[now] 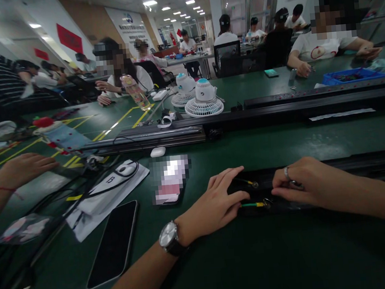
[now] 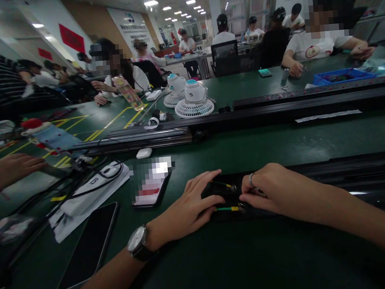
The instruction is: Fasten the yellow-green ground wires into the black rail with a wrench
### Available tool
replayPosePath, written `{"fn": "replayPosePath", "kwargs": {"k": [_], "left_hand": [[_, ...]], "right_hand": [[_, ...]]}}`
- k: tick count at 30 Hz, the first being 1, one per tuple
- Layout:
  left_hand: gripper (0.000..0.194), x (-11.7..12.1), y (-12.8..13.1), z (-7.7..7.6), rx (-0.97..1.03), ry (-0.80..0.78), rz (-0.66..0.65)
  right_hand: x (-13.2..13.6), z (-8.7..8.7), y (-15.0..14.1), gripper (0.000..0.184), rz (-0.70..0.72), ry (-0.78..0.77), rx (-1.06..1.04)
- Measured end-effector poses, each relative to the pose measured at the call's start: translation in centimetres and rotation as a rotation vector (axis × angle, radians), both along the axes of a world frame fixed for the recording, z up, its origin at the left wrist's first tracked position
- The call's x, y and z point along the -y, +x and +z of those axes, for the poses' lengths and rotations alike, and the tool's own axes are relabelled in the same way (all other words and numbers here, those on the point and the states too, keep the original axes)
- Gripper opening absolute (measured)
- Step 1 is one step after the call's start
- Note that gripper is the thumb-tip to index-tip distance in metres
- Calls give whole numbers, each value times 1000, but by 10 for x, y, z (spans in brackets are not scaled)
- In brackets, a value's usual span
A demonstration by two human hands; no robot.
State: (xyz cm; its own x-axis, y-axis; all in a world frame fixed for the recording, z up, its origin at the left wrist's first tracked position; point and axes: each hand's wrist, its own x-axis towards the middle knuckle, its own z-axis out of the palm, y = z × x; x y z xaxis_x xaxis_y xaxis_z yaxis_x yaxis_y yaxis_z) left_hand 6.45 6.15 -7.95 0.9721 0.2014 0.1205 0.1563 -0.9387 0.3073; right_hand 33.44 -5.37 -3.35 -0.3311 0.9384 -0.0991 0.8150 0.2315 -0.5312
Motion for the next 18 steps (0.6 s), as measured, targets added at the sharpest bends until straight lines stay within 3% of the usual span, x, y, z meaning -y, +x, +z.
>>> {"fn": "replayPosePath", "kwargs": {"k": [18], "left_hand": [[36,-3,2,-6,29,27,-22]], "right_hand": [[3,3,-3,22,3,38,-5]]}}
